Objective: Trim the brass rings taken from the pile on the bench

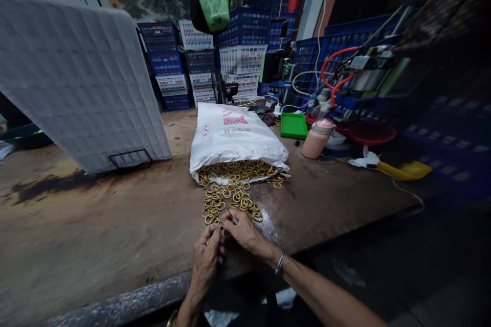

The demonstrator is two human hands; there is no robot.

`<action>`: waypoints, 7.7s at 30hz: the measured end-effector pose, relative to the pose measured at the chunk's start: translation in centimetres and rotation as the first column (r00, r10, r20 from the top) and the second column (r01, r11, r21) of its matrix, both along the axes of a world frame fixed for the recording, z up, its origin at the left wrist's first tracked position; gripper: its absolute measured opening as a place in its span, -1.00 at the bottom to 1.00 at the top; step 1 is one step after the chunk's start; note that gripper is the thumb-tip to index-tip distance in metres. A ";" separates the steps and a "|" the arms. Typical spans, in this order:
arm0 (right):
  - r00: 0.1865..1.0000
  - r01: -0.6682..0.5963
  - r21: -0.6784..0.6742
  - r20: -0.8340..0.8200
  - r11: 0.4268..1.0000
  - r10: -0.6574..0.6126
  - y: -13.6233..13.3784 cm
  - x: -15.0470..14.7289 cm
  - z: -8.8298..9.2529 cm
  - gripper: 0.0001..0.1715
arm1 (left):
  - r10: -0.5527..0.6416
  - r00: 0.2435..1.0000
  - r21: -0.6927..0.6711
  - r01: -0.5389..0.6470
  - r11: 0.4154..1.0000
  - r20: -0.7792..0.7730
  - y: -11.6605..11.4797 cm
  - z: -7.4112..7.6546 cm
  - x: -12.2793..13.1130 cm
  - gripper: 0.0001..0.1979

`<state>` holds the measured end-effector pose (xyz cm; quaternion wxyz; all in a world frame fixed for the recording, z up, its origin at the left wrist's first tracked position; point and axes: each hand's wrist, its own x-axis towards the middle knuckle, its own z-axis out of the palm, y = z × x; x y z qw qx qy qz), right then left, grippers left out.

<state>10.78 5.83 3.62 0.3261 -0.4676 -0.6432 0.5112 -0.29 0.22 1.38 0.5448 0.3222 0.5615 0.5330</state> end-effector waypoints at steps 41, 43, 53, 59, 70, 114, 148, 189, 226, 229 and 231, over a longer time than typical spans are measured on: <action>0.580 -0.265 0.326 0.806 0.907 -0.120 1.9 1.6 -0.3 -0.74 | -0.032 0.944 0.018 0.027 0.999 0.328 -1.8 2.3 0.7 -0.78; 0.605 -0.260 0.370 0.782 0.892 -0.148 3.0 1.6 -0.2 -0.73 | -0.034 0.913 0.027 0.026 0.999 0.407 -1.7 2.1 0.6 -0.80; 0.573 -0.268 0.386 0.800 0.883 -0.176 7.2 -0.4 -1.4 -0.70 | -0.024 0.868 -0.008 0.033 0.999 0.496 -1.4 0.7 -0.7 -0.81; 0.569 -0.277 0.398 0.802 0.874 -0.185 7.5 -0.7 -1.8 -0.67 | -0.020 0.806 -0.051 0.062 0.997 0.591 -1.0 0.8 -0.9 -0.74; 0.579 -0.270 0.396 0.795 0.878 -0.180 7.8 -0.1 -2.1 -0.70 | 0.007 0.804 -0.054 0.031 0.998 0.594 -0.5 -0.1 -0.7 -0.81; 0.583 -0.422 0.519 0.783 0.743 -0.216 8.7 0.2 -3.4 -0.76 | 0.120 0.964 0.044 -0.134 0.990 0.239 -2.1 -0.8 1.5 -0.83; 0.992 -0.109 -0.012 -0.063 0.994 0.108 -3.3 3.1 -1.8 -0.64 | 0.094 0.961 0.140 -0.059 0.988 -0.259 -3.6 1.0 3.4 -0.75; 0.730 -0.322 0.311 0.683 0.894 0.026 -4.7 2.6 -1.5 -0.71 | 0.018 1.000 -0.067 -0.019 0.998 -0.009 -4.7 0.8 2.1 -0.67; 0.983 -0.020 -0.155 -0.184 0.988 -0.009 -3.0 1.2 -0.9 -0.81 | 0.171 0.957 0.016 -0.180 0.984 0.235 -3.2 0.1 2.7 -0.61; 0.973 -0.061 -0.134 -0.227 0.989 0.029 -3.5 1.6 -0.9 -0.79 | 0.172 0.981 0.040 -0.176 0.984 0.095 -3.2 0.0 2.6 -0.69; 0.980 -0.081 -0.080 -0.191 0.993 0.065 -3.5 2.0 -0.9 -0.82 | 0.187 0.981 0.067 -0.183 0.981 -0.057 -3.3 0.1 2.4 -0.70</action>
